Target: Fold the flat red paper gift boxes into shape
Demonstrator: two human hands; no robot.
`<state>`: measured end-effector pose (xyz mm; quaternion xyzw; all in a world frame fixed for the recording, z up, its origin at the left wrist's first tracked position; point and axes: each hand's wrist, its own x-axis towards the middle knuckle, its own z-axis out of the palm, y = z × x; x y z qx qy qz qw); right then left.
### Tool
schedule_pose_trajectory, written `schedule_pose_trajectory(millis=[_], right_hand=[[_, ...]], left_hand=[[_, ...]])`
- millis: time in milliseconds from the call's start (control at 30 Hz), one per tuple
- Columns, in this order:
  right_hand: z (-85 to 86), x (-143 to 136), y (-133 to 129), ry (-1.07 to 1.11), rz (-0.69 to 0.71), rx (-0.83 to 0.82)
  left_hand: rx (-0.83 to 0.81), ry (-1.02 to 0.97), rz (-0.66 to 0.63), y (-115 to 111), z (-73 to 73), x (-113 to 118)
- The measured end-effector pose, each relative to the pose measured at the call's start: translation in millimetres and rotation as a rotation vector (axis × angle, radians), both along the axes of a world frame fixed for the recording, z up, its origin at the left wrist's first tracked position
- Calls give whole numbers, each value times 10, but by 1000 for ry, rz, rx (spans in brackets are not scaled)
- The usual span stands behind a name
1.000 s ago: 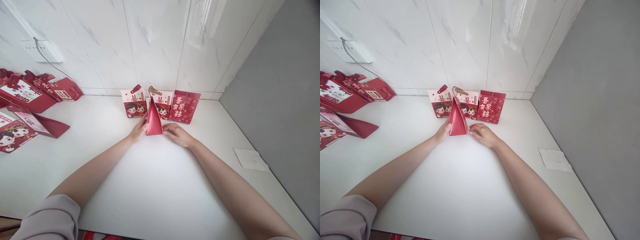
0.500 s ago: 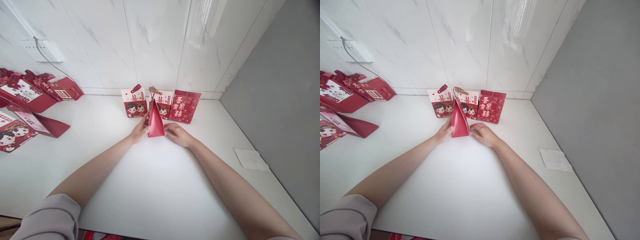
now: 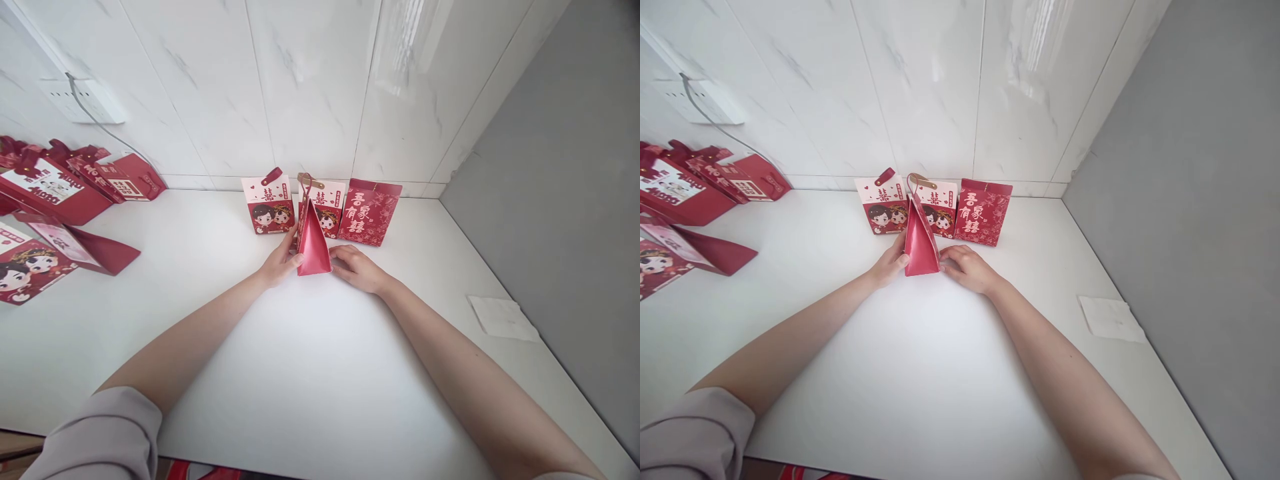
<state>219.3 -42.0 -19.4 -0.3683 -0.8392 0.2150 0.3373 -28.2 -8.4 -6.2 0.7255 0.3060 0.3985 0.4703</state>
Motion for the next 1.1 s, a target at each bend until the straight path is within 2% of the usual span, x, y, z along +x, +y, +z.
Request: schedule_pose_trajectory(millis=[700,933,1100], right_hand=[[-24,-5,12,-1,2,21],[-24,-1,9,-8,-17,16],[-39,6,16,-7,-7,26]], left_hand=[[79,107,-55,55,-65,-35],[-15,-1,-94,2,-7,-14],[-125,-92,-87,-25,-30,-1]])
